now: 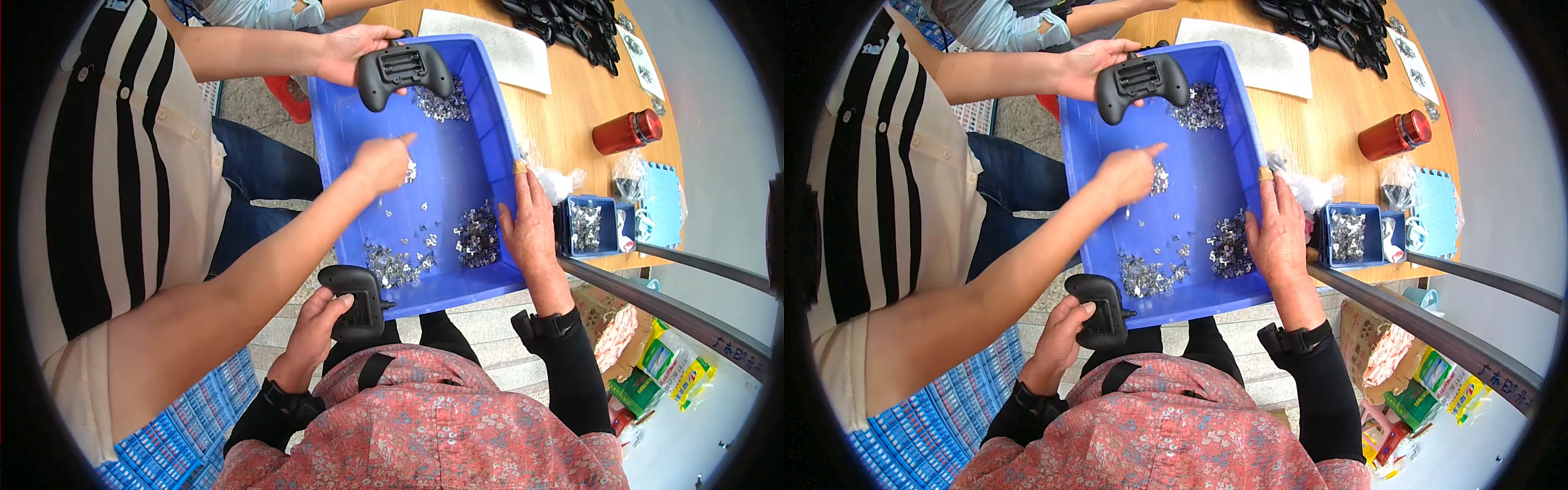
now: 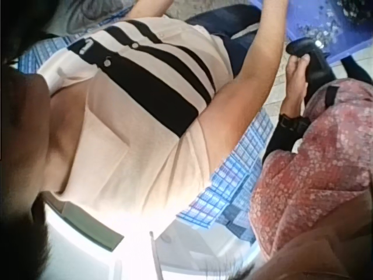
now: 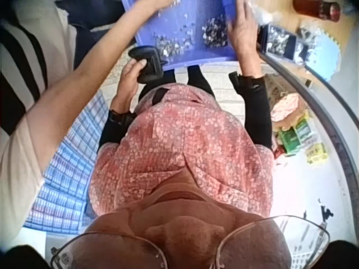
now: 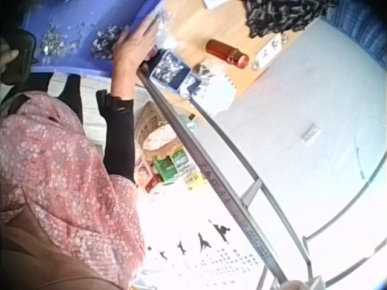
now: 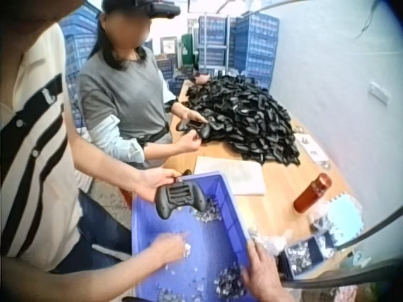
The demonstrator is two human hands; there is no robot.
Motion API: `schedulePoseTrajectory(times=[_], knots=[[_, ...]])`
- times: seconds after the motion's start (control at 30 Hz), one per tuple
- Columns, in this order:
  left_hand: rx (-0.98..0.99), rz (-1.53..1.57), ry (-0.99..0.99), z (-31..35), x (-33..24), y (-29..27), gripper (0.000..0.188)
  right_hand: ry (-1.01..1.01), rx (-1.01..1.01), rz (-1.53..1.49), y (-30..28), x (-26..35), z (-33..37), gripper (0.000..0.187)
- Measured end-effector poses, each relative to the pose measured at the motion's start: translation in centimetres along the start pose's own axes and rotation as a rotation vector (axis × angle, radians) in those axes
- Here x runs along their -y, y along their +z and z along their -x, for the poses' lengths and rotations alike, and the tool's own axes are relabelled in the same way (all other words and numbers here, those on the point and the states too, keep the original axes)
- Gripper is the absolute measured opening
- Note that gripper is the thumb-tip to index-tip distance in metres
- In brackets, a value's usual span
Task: The recorder is assembling small black toy controllers by inserting internal components.
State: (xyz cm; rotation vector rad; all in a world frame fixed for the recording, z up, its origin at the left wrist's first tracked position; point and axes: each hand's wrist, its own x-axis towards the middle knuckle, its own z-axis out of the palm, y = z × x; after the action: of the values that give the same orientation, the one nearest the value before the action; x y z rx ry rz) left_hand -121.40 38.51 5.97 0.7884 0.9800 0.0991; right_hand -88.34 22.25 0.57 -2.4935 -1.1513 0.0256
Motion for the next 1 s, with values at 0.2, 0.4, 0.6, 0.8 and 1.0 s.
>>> schedulePoseTrajectory(times=[0.2, 0.4, 0.6, 0.8, 1.0], knots=[[-0.003, 0.002, 0.006, -0.2, 0.6, -0.4, 0.022, 0.010, 0.007, 0.010, -0.3, 0.3, 0.1, 0.070], [0.004, -0.058, 0.022, 0.1, 0.5, -0.4, 0.027, 0.019, 0.025, 0.006, -0.2, 0.4, 0.0, 0.070], [0.011, -0.055, 0.011, 0.1, 0.2, -0.3, 0.029, 0.025, 0.018, 0.001, -0.7, 0.4, 0.0, 0.071], [-0.027, -0.010, 0.023, 0.5, -0.1, 0.4, 0.020, 0.012, 0.021, -0.009, -0.1, 0.5, 0.1, 0.069], [-0.072, 0.002, 0.030, -0.1, -0.6, 1.9, 0.012, -0.007, -0.018, 0.023, 0.2, -0.3, 0.3, 0.067]])
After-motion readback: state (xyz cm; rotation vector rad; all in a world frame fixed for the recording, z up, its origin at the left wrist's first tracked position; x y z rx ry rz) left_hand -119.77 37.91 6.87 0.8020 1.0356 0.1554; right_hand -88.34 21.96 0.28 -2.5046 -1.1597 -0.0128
